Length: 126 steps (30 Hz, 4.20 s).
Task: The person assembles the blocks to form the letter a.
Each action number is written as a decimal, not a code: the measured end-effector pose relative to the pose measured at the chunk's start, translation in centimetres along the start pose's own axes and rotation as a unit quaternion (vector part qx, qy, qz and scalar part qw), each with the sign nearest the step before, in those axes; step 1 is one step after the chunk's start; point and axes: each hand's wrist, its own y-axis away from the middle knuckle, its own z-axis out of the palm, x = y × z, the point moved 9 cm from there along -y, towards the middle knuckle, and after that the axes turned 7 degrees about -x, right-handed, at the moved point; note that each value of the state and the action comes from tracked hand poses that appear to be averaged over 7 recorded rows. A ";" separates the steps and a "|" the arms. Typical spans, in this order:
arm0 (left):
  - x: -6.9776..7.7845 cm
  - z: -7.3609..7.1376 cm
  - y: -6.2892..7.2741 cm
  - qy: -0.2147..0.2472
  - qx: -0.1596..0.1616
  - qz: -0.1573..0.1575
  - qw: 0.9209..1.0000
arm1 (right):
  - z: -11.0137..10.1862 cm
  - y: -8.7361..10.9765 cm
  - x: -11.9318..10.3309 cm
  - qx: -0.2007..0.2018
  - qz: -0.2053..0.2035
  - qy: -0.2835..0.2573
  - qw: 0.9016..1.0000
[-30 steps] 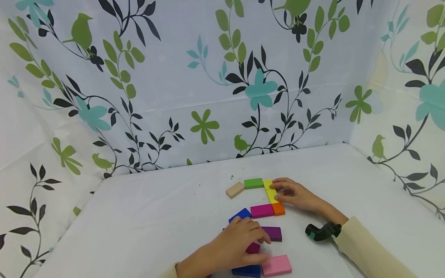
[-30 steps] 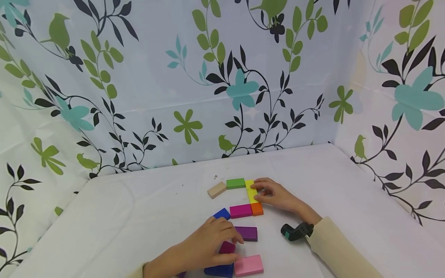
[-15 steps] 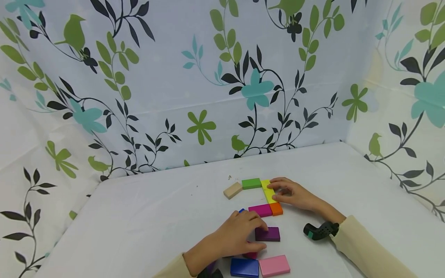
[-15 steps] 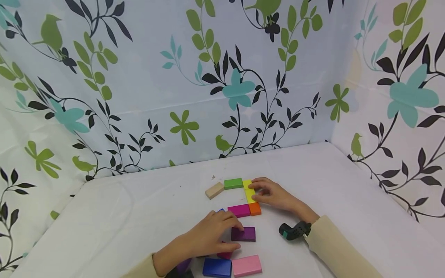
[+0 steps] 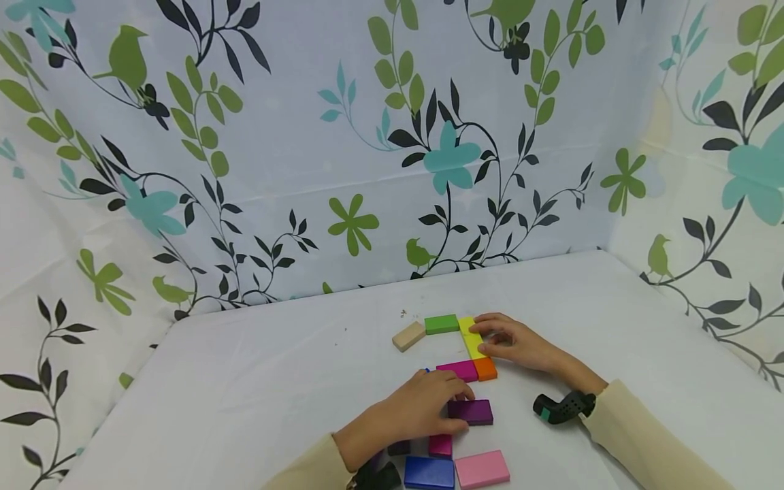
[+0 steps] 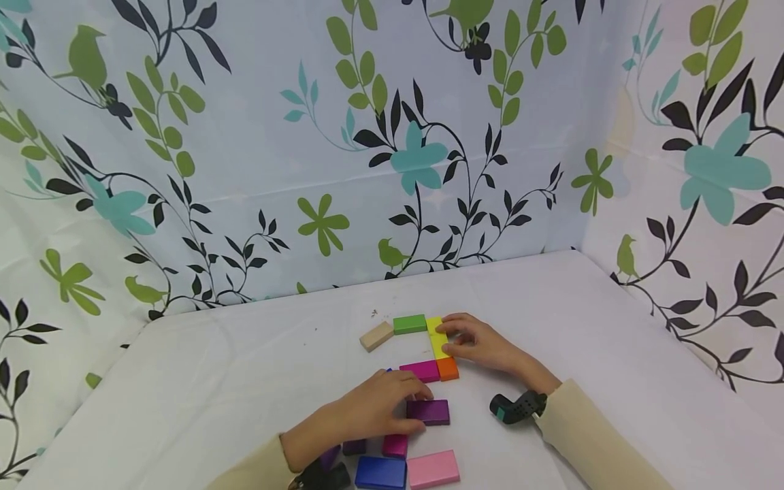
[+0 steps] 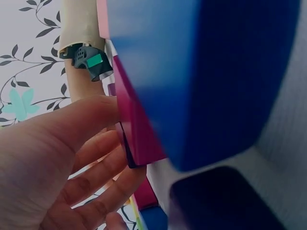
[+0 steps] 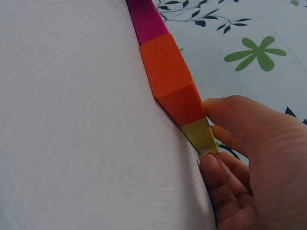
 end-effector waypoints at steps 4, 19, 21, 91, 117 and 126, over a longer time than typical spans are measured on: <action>0.1 -0.1 -0.3 -0.004 0.005 -0.003 1.000 | -0.2 0.1 -0.1 0.005 -0.004 0.003 1.000; -0.2 -0.1 -0.1 0.069 -0.020 0.003 0.997 | -0.2 0.1 -0.2 0.001 0.000 -0.001 1.000; -0.2 -0.1 -0.1 0.077 -0.018 0.008 0.997 | -0.2 0.1 -0.2 0.002 0.005 -0.004 1.000; 0.9 0.8 -3.4 0.247 -0.036 0.031 0.968 | 0.1 -0.2 0.4 -0.006 0.010 -0.012 1.000; 1.2 1.2 -3.2 0.177 -0.056 0.004 0.983 | 0.2 0.0 0.2 -0.005 0.003 -0.014 1.000; -0.1 1.1 -1.7 0.250 -0.072 0.035 0.965 | -0.1 0.1 -0.2 0.003 -0.008 0.005 1.000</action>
